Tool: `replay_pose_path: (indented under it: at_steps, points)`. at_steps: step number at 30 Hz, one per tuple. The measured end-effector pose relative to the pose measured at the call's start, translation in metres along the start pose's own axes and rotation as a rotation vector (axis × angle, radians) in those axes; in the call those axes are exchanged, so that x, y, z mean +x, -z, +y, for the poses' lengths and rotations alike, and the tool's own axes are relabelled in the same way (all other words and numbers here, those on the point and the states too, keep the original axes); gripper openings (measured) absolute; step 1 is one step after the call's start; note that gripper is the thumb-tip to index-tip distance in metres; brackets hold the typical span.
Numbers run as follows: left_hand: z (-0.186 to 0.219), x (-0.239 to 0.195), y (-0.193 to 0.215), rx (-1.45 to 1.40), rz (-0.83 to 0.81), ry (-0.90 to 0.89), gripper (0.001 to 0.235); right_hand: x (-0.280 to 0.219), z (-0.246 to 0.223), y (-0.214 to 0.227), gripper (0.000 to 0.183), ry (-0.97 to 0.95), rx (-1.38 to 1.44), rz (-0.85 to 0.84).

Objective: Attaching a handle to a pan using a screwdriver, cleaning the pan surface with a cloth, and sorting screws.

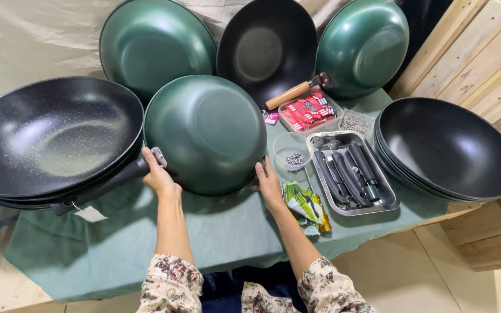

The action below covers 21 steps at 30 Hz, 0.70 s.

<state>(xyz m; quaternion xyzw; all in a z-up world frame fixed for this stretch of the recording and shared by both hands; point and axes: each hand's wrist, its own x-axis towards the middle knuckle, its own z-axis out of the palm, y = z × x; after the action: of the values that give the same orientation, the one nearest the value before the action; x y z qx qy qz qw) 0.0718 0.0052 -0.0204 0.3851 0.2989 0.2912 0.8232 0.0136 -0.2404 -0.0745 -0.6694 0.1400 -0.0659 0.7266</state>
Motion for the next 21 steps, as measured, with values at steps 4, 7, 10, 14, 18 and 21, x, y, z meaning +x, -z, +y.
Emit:
replay_pose_path:
  at_steps: [4, 7, 10, 14, 18, 21]
  points:
    - [-0.009, 0.005, 0.008, 0.095, 0.045, 0.044, 0.053, -0.010, -0.013, -0.005, 0.073, 0.000, 0.008, 0.016]
    - [-0.004, -0.010, 0.013, 0.133, 0.059, 0.079, 0.081, -0.008, -0.010, -0.004, 0.074, -0.002, 0.008, 0.019]
    - [0.012, -0.035, 0.003, 0.114, 0.041, 0.095, 0.076, -0.010, -0.011, -0.003, 0.074, -0.007, -0.003, 0.023]
    - [0.005, -0.034, 0.004, 0.081, 0.076, 0.100, 0.080, 0.000, 0.004, 0.007, 0.072, 0.023, -0.057, 0.013]
    - [0.016, -0.055, -0.001, 0.047, 0.171, 0.130, 0.080, -0.026, -0.009, 0.021, 0.073, 0.087, -0.204, -0.013]
    - [0.003, -0.048, 0.005, -0.036, 0.262, 0.162, 0.070, -0.026, -0.008, 0.031, 0.072, 0.134, -0.173, -0.030]
